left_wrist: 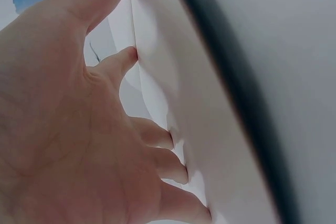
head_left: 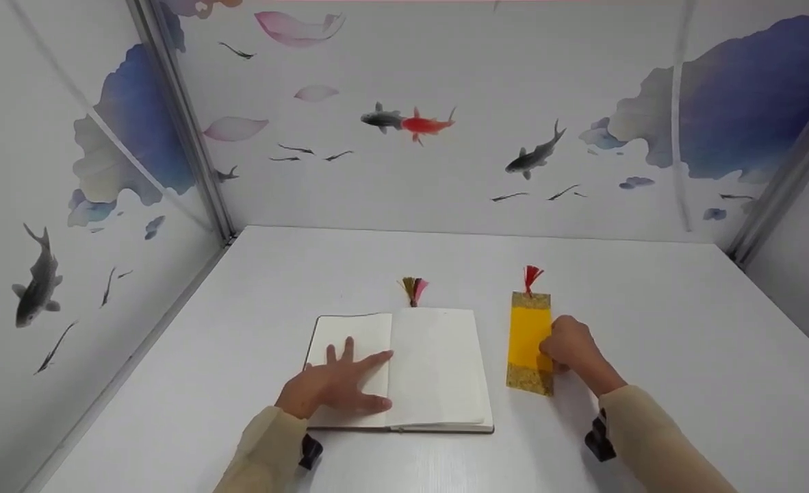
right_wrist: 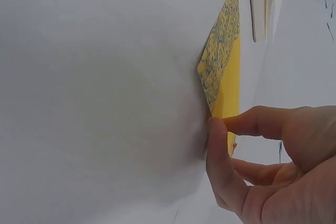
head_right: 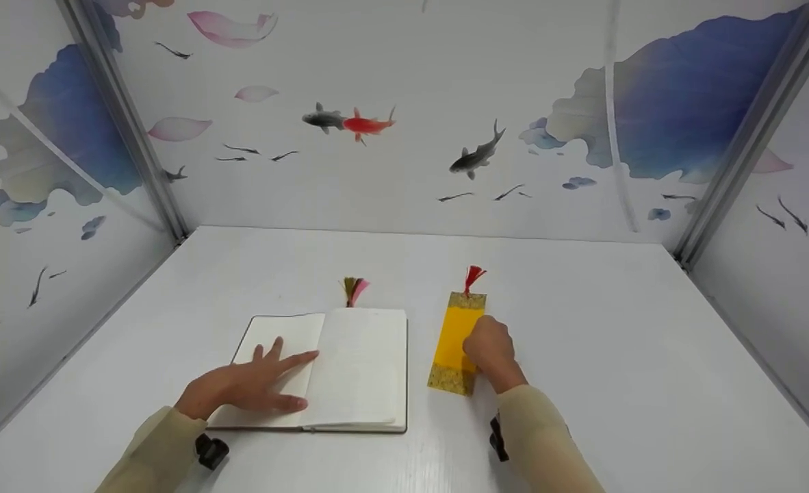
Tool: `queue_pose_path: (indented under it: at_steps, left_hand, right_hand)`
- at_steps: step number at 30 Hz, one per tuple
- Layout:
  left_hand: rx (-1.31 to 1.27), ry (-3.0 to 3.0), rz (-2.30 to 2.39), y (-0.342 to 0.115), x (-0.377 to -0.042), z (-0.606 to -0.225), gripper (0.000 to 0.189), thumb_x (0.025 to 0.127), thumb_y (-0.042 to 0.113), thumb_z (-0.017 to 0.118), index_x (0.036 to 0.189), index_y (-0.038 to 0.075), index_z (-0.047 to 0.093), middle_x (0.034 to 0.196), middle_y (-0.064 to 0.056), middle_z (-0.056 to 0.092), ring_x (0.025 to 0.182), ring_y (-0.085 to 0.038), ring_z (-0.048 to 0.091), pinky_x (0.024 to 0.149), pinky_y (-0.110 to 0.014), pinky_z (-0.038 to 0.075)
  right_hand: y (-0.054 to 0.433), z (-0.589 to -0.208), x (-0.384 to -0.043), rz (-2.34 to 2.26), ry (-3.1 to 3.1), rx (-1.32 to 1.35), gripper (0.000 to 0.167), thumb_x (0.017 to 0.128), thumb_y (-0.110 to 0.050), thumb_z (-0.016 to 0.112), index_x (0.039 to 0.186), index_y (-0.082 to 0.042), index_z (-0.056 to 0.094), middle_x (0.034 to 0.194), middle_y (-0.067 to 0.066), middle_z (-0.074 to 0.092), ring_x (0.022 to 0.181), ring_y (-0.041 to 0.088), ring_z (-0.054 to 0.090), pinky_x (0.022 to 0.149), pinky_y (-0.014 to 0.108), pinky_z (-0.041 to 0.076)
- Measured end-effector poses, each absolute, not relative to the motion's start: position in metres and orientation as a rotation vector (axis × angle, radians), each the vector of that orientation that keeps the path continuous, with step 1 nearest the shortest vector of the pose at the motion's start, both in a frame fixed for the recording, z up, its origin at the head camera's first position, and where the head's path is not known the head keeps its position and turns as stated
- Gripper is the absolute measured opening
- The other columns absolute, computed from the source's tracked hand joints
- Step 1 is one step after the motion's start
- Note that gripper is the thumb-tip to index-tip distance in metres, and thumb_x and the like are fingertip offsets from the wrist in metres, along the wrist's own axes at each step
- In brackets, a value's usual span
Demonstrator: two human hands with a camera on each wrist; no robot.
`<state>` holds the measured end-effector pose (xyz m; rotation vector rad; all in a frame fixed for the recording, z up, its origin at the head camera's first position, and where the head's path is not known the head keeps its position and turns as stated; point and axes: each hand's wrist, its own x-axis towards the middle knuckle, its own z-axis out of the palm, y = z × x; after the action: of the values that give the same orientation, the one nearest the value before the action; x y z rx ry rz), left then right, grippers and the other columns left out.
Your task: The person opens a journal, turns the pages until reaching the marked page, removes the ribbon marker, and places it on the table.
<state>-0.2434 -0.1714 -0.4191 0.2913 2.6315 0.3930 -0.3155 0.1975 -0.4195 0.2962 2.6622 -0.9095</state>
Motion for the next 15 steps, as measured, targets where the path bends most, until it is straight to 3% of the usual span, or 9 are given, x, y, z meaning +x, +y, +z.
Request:
queue_pose_path:
  at_steps: [6,11,15]
  left_hand:
    - [0.294,2.642,0.373,-0.171,-0.243,-0.42,0.09,0.083,0.078,0.057,0.158,0.045,0.019,0.168,-0.025,-0.003,0.152,-0.056,0.001,0.108,-0.083,0.012]
    - [0.291,2.637,0.38,-0.171,-0.244,-0.419,0.09,0.083,0.078,0.057,0.158,0.046,0.019,0.168,-0.025,-0.003,0.152,-0.055,0.0,0.109,-0.083,0.012]
    - [0.288,2.638,0.37,-0.17,-0.244,-0.418,0.09,0.083,0.077,0.058,0.158,0.045,0.02,0.168,-0.025,-0.002,0.152,-0.055,0.0,0.108,-0.084,0.013]
  right_hand:
    - [0.196,-0.418,-0.316,-0.884,2.677,0.261,0.048,0.094,-0.006,0.058,0.133,0.016,0.041,0.113,0.028,0.052,0.068,0.021,0.052,0.059,0.023,0.051]
    - [0.187,-0.411,-0.313,-0.87,2.757,0.142,0.056,0.096,-0.012,0.062,0.142,0.013,0.041,0.135,0.033,0.051,0.097,0.033,0.061,0.089,0.036,0.059]
    - [0.17,-0.404,-0.303,-1.013,2.846,-0.091,0.048,0.097,-0.013,0.064,0.138,0.007,0.052,0.134,0.03,0.056,0.117,0.041,0.059,0.101,0.048,0.053]
